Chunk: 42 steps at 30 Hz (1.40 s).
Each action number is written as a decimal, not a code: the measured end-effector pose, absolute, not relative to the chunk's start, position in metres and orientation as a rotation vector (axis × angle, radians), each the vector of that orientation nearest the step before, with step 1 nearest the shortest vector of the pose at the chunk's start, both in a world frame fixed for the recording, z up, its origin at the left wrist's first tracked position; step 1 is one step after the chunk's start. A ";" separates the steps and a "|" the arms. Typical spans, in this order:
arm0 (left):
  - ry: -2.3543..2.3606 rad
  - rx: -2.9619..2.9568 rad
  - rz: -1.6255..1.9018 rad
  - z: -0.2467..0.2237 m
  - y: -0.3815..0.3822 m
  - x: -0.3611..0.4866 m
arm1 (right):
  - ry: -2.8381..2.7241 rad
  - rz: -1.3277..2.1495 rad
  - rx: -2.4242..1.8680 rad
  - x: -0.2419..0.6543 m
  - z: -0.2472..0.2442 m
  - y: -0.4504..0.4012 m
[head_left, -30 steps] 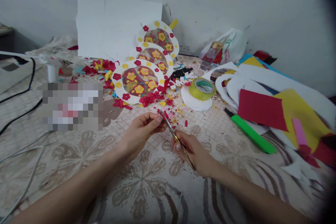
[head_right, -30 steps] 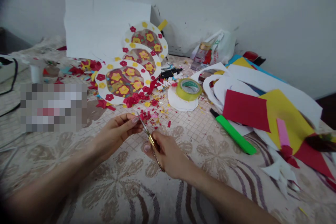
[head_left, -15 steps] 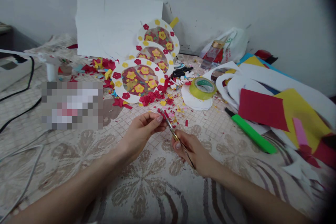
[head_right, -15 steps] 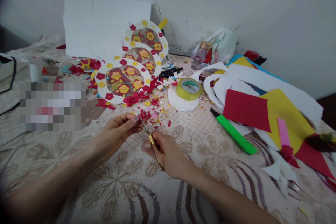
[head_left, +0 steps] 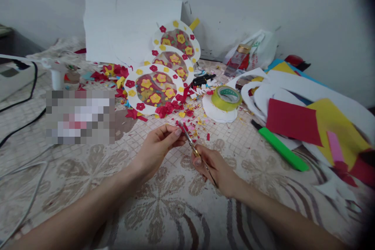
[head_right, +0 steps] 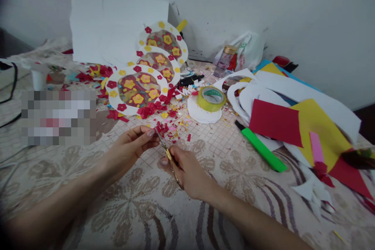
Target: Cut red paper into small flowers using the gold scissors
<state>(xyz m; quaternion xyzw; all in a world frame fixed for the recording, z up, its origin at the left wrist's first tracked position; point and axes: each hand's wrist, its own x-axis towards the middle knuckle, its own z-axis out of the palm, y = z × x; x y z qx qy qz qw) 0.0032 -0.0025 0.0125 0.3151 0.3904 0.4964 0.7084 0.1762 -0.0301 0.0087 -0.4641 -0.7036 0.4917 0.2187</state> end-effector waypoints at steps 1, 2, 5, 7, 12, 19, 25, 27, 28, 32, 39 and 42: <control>0.870 0.698 1.104 0.012 -0.002 0.003 | -1.951 1.356 -1.290 0.176 0.009 -0.030; 0.873 0.696 1.105 0.012 -0.002 0.004 | -1.956 1.351 -1.295 0.176 0.010 -0.030; 0.878 0.701 1.108 0.013 -0.002 0.004 | -1.961 1.342 -1.293 0.177 0.010 -0.029; 0.878 0.705 1.107 0.013 -0.002 0.004 | -1.958 1.349 -1.288 0.177 0.009 -0.029; 0.874 0.715 1.106 0.012 -0.002 0.003 | -1.907 1.410 -1.323 0.177 0.003 -0.031; 0.925 0.798 1.048 0.012 -0.003 0.001 | -2.059 1.072 -1.435 0.193 0.009 -0.012; 0.896 0.830 0.940 0.009 -0.003 0.001 | -2.247 -0.035 -2.132 0.250 0.015 0.028; 0.900 0.838 0.915 0.008 -0.003 0.001 | -2.305 -0.162 -2.105 0.265 0.015 0.032; 0.906 0.847 0.904 0.008 -0.004 0.002 | -2.318 -0.206 -2.052 0.268 0.016 0.032; 0.945 0.941 0.850 0.009 -0.005 0.003 | -2.183 -0.037 -1.703 0.254 0.021 0.021; 0.935 1.201 0.758 0.010 -0.008 0.005 | -2.059 0.897 -1.188 0.196 0.023 -0.010; 0.950 1.266 0.737 0.012 -0.009 0.006 | -2.027 0.868 -1.173 0.191 0.017 -0.014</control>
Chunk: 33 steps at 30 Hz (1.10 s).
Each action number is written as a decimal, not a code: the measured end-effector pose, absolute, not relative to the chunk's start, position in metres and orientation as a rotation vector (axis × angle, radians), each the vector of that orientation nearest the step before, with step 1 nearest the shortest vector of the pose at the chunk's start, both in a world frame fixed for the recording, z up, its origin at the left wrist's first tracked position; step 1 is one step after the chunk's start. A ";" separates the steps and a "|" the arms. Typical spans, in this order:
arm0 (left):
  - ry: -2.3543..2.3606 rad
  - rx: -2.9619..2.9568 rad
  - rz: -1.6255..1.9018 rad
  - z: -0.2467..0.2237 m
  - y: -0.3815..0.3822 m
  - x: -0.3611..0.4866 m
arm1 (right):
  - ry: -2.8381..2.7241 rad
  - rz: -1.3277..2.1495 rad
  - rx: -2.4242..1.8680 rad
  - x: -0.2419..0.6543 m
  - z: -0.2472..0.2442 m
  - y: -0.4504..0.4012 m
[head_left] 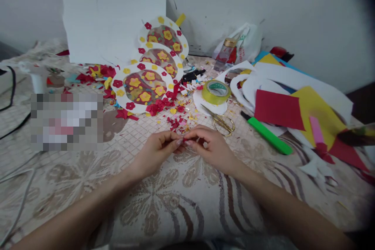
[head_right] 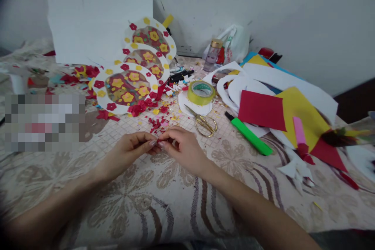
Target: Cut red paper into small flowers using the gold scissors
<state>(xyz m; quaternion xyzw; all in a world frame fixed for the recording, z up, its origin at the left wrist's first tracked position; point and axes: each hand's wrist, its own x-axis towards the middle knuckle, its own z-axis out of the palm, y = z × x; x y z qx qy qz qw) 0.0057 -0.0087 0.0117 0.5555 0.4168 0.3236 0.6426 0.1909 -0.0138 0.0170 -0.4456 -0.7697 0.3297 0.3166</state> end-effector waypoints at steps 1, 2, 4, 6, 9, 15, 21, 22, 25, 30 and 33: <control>0.955 1.276 0.730 0.012 -0.009 0.006 | -2.017 0.848 -1.176 0.191 0.016 -0.014; 0.960 1.280 0.727 0.012 -0.009 0.006 | -2.010 0.830 -1.180 0.191 0.015 -0.014; 0.959 1.261 0.729 0.012 -0.008 0.006 | -2.000 0.803 -1.190 0.191 0.016 -0.015; 0.947 1.229 0.739 0.011 -0.008 0.006 | -1.988 0.799 -1.208 0.190 0.018 -0.016; 0.931 1.201 0.757 0.009 -0.008 0.006 | -1.950 0.873 -1.255 0.189 0.021 -0.016; 0.880 1.194 0.762 0.011 -0.008 0.005 | -1.662 1.446 -1.231 0.192 0.022 -0.012; 0.808 1.181 0.708 0.009 -0.006 0.002 | -1.399 1.763 -1.112 0.196 0.012 -0.008; 0.798 1.182 0.699 0.008 -0.006 0.002 | -1.373 1.796 -1.100 0.197 0.011 -0.008; 0.787 1.181 0.685 0.007 -0.005 0.001 | -1.354 1.840 -1.105 0.198 0.010 -0.008; 0.793 1.167 0.681 0.008 -0.005 0.002 | -1.356 1.825 -1.132 0.198 0.012 -0.008; 0.798 1.160 0.677 0.007 -0.006 0.002 | -1.368 1.824 -1.130 0.198 0.012 -0.008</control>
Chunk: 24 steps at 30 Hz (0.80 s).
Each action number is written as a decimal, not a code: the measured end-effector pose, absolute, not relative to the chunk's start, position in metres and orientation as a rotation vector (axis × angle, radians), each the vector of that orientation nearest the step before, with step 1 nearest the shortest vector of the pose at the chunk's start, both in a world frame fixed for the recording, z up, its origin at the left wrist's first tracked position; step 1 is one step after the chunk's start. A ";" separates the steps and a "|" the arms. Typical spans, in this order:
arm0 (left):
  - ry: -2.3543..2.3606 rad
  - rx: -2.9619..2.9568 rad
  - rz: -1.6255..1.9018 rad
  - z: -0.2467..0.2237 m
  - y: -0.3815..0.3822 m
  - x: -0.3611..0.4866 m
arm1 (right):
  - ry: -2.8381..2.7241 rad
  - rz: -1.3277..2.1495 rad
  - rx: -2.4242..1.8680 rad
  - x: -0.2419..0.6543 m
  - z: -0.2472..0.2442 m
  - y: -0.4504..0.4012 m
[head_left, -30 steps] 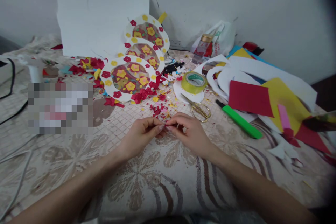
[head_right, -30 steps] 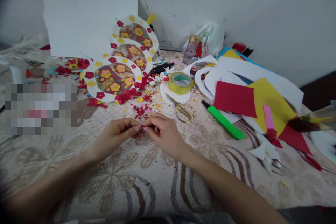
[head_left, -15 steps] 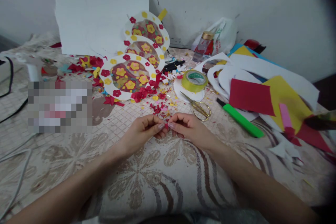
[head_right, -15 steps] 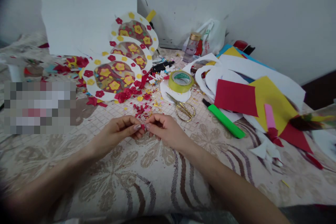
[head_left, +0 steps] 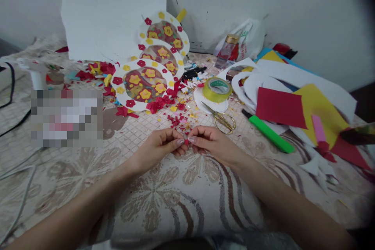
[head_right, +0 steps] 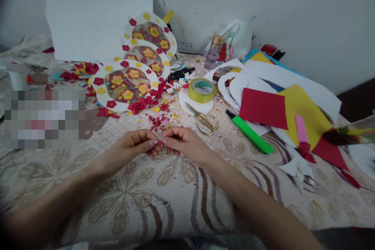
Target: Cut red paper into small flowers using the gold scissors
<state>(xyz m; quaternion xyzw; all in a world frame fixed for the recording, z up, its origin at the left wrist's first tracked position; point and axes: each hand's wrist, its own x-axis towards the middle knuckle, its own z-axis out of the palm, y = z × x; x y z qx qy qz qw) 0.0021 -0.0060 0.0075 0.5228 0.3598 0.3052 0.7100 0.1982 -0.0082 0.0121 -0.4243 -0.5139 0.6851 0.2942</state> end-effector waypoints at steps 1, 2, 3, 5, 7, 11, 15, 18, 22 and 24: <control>0.799 1.158 0.677 0.007 -0.006 0.002 | -1.373 1.824 -1.134 0.198 0.012 -0.008; 0.799 1.158 0.676 0.008 -0.006 0.002 | -1.379 1.822 -1.139 0.198 0.013 -0.008; 0.798 1.158 0.674 0.008 -0.006 0.002 | -1.387 1.821 -1.144 0.198 0.013 -0.008; 0.799 1.157 0.672 0.008 -0.006 0.002 | -1.408 1.814 -1.148 0.198 0.014 -0.008; 0.804 1.158 0.669 0.008 -0.005 0.002 | -1.432 1.799 -1.150 0.198 0.014 -0.008; 0.806 1.163 0.673 0.009 -0.005 0.002 | -1.448 1.780 -1.144 0.199 0.013 -0.008; 0.801 1.170 0.683 0.009 -0.005 0.002 | -1.433 1.796 -1.140 0.199 0.013 -0.009; 0.803 1.170 0.679 0.009 -0.005 0.003 | -1.425 1.803 -1.138 0.199 0.013 -0.008; 0.805 1.160 0.673 0.008 -0.005 0.002 | -1.430 1.802 -1.144 0.199 0.013 -0.009; 0.804 1.142 0.677 0.007 -0.005 0.002 | -1.430 1.805 -1.146 0.199 0.013 -0.009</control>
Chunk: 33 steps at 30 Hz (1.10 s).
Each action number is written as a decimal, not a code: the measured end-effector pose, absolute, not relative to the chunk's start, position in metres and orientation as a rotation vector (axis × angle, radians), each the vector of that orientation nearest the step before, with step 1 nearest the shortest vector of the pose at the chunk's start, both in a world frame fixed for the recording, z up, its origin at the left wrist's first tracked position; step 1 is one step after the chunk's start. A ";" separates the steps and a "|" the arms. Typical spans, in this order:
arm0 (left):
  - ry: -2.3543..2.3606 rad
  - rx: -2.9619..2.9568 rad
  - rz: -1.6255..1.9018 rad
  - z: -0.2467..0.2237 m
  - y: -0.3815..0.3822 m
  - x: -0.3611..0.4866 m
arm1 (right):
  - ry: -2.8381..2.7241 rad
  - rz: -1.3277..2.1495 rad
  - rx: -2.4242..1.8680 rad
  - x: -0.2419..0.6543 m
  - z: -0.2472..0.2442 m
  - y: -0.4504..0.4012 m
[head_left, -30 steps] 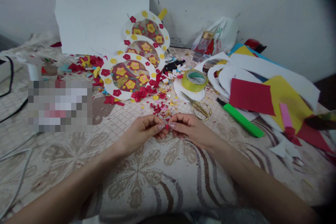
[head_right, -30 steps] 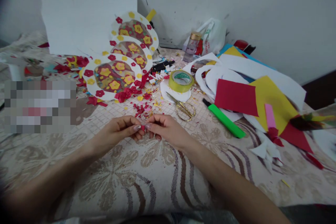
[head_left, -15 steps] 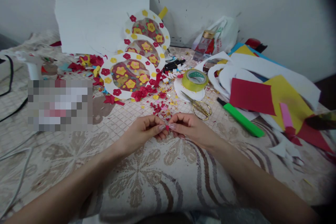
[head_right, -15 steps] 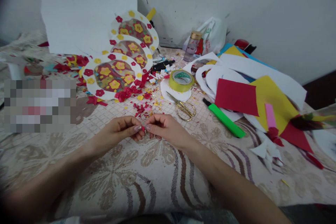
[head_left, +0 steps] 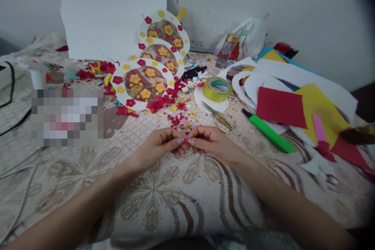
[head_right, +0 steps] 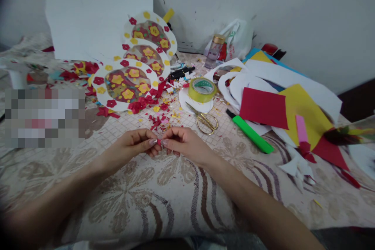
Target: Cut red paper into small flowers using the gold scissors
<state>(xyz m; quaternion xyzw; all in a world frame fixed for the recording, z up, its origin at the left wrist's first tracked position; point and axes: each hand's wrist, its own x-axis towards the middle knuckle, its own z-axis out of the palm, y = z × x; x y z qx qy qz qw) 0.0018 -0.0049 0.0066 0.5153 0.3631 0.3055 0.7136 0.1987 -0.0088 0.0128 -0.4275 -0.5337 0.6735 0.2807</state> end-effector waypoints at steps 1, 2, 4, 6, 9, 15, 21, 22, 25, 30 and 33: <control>0.804 1.133 0.679 0.006 -0.005 0.001 | -1.430 1.808 -1.144 0.199 0.012 -0.009; 0.802 1.128 0.678 0.006 -0.005 0.001 | -1.429 1.811 -1.141 0.199 0.012 -0.009; 0.800 1.128 0.673 0.006 -0.005 0.001 | -1.428 1.814 -1.134 0.199 0.011 -0.009; 0.806 1.133 0.663 0.006 -0.004 0.001 | -1.429 1.819 -1.131 0.199 0.011 -0.009; 0.812 1.132 0.652 0.007 -0.004 0.001 | -1.428 1.824 -1.136 0.199 0.013 -0.008; 0.792 1.140 0.642 0.006 -0.003 0.000 | -1.422 1.825 -1.151 0.198 0.016 -0.008; 0.785 1.148 0.643 0.006 -0.003 0.000 | -1.403 1.838 -1.146 0.198 0.015 -0.008; 0.783 1.149 0.643 0.006 -0.003 0.000 | -1.400 1.840 -1.143 0.198 0.015 -0.008; 0.778 1.153 0.644 0.006 -0.003 0.000 | -1.403 1.849 -1.131 0.198 0.014 -0.007; 0.767 1.185 0.643 0.006 -0.003 0.000 | -1.433 1.834 -1.127 0.198 0.014 -0.006; 0.764 1.236 0.649 0.005 -0.002 0.000 | -1.511 1.779 -1.141 0.198 0.016 -0.007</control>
